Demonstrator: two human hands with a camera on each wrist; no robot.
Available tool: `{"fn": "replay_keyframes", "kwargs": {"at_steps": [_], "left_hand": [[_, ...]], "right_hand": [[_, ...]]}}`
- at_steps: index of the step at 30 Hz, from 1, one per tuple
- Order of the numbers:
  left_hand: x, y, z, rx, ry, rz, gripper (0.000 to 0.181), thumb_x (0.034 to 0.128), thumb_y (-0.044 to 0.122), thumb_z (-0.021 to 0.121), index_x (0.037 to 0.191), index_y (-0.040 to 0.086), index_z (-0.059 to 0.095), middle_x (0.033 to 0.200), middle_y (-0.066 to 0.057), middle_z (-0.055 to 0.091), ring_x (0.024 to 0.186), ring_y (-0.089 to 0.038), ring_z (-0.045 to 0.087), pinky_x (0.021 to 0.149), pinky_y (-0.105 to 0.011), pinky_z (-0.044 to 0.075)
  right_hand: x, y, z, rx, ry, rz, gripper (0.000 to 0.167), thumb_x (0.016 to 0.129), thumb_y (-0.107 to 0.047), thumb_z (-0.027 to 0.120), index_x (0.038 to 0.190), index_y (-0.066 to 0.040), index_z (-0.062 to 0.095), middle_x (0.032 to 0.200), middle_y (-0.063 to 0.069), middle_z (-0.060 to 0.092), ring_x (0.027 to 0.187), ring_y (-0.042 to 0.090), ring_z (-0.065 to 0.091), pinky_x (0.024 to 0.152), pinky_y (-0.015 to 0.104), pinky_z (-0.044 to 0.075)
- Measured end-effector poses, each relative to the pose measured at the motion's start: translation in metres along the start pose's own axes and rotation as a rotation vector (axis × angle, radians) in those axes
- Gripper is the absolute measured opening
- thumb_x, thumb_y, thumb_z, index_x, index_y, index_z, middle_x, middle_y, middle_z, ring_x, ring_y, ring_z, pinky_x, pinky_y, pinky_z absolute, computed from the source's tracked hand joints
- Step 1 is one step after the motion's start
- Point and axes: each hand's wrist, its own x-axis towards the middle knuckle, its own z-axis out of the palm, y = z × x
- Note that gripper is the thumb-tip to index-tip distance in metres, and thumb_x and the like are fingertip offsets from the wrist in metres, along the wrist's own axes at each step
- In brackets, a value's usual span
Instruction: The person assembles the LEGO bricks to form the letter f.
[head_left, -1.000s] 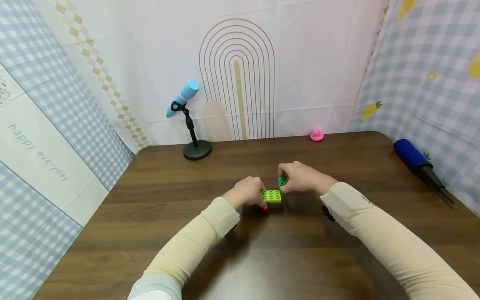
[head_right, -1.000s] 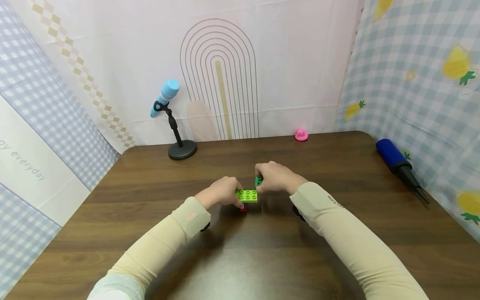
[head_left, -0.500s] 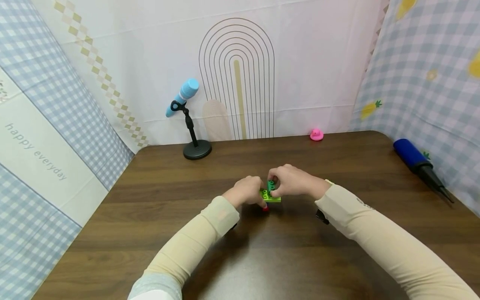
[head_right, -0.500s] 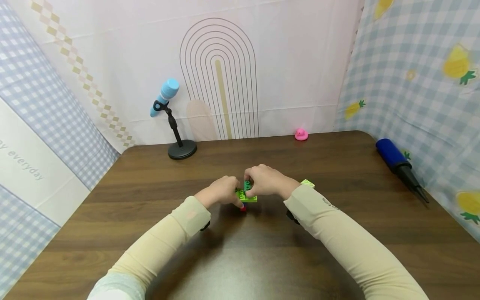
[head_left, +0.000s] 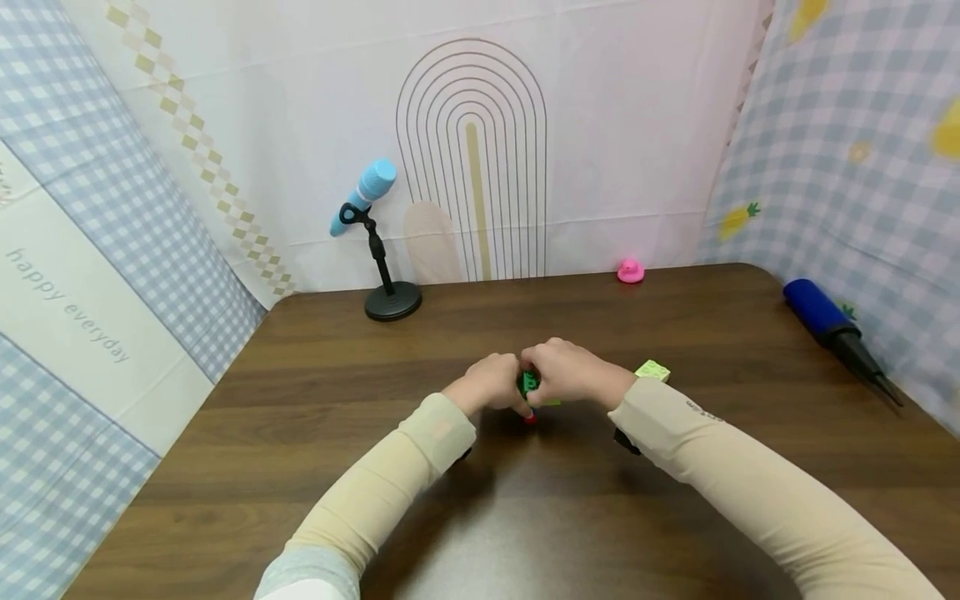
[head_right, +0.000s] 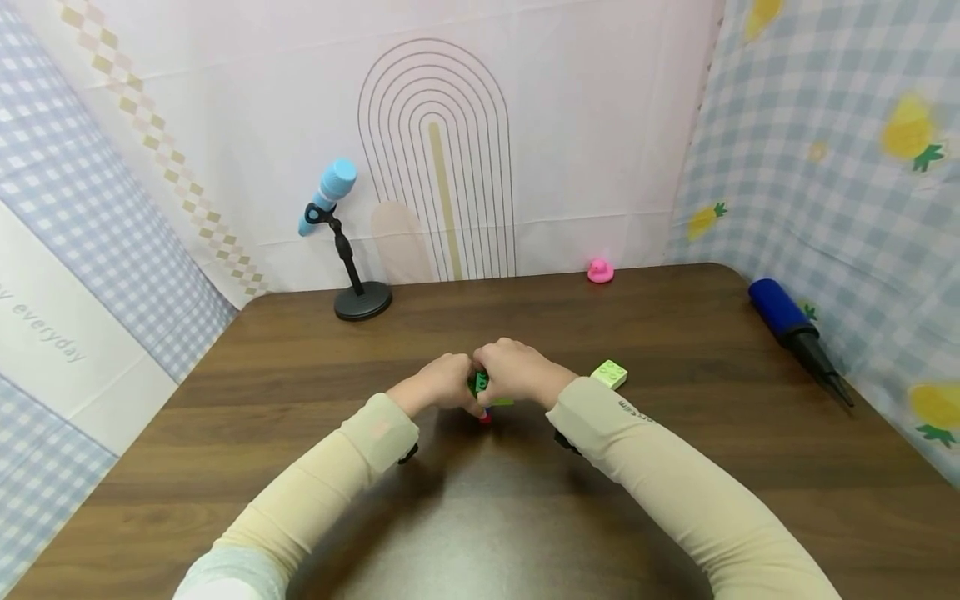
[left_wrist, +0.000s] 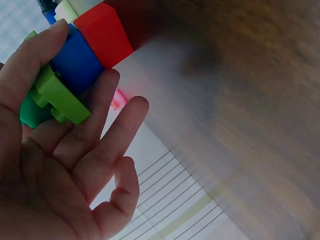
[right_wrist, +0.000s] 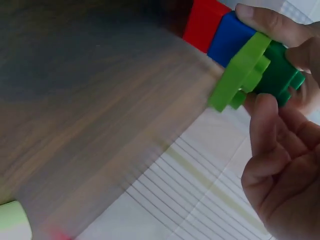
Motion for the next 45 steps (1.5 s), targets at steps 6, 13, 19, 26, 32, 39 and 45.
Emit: {"fn": "replay_keyframes", "kwargs": {"at_steps": [6, 13, 19, 26, 32, 39, 45], "left_hand": [[-0.004, -0.007, -0.001, -0.039, -0.015, 0.042, 0.043, 0.0572, 0.038, 0.079, 0.086, 0.014, 0.058, 0.078, 0.005, 0.056, 0.068, -0.012, 0.052, 0.056, -0.029, 0.042], [-0.010, -0.017, -0.013, -0.123, -0.043, 0.175, 0.023, 0.0636, 0.029, 0.077, 0.077, 0.015, 0.065, 0.072, 0.006, 0.060, 0.063, -0.009, 0.050, 0.057, -0.024, 0.041], [-0.011, -0.017, -0.019, -0.132, 0.013, 0.219, 0.018, 0.0638, 0.025, 0.077, 0.076, 0.015, 0.068, 0.070, 0.009, 0.062, 0.066, -0.007, 0.054, 0.061, -0.022, 0.042], [-0.009, -0.015, -0.015, -0.115, 0.044, 0.225, 0.018, 0.0623, 0.027, 0.078, 0.072, 0.016, 0.068, 0.065, 0.011, 0.060, 0.062, -0.008, 0.054, 0.058, -0.022, 0.042], [-0.009, -0.010, -0.014, -0.099, 0.032, 0.229, 0.022, 0.0632, 0.029, 0.078, 0.077, 0.014, 0.069, 0.066, 0.010, 0.060, 0.061, -0.008, 0.053, 0.057, -0.021, 0.042], [-0.008, -0.005, -0.014, -0.028, 0.036, 0.208, 0.021, 0.0647, 0.029, 0.076, 0.081, 0.018, 0.069, 0.066, 0.013, 0.059, 0.061, -0.009, 0.051, 0.055, -0.024, 0.041], [-0.006, -0.003, -0.014, 0.038, 0.033, 0.135, 0.017, 0.0649, 0.036, 0.074, 0.066, 0.022, 0.064, 0.058, 0.010, 0.056, 0.056, -0.011, 0.046, 0.047, -0.028, 0.039]], "right_hand": [[0.006, -0.011, 0.002, -0.057, -0.016, 0.032, 0.017, 0.063, -0.017, 0.070, 0.075, -0.011, 0.058, 0.064, -0.005, 0.052, 0.057, 0.011, 0.047, 0.050, 0.024, 0.040], [0.010, -0.021, 0.000, -0.075, -0.069, 0.065, 0.021, 0.064, -0.021, 0.074, 0.073, -0.009, 0.059, 0.062, -0.002, 0.052, 0.055, 0.012, 0.046, 0.049, 0.024, 0.039], [0.009, -0.020, -0.007, -0.048, -0.094, 0.071, 0.016, 0.069, -0.019, 0.073, 0.070, -0.008, 0.061, 0.058, -0.003, 0.050, 0.052, 0.011, 0.041, 0.048, 0.022, 0.036], [0.008, -0.020, -0.011, -0.050, -0.130, 0.096, 0.012, 0.069, -0.013, 0.073, 0.073, -0.008, 0.063, 0.061, -0.003, 0.053, 0.056, 0.012, 0.044, 0.051, 0.023, 0.039], [0.004, -0.017, -0.010, -0.058, -0.126, 0.142, 0.016, 0.067, -0.016, 0.075, 0.075, -0.009, 0.063, 0.065, -0.003, 0.054, 0.060, 0.013, 0.049, 0.055, 0.025, 0.042], [0.001, -0.014, -0.009, -0.029, -0.110, 0.228, 0.020, 0.066, -0.022, 0.076, 0.078, -0.011, 0.065, 0.069, -0.003, 0.056, 0.064, 0.014, 0.051, 0.054, 0.028, 0.042], [-0.005, -0.012, -0.010, -0.052, -0.101, 0.251, 0.024, 0.067, -0.031, 0.074, 0.081, -0.013, 0.066, 0.069, -0.003, 0.056, 0.060, 0.013, 0.048, 0.050, 0.029, 0.039]]}}
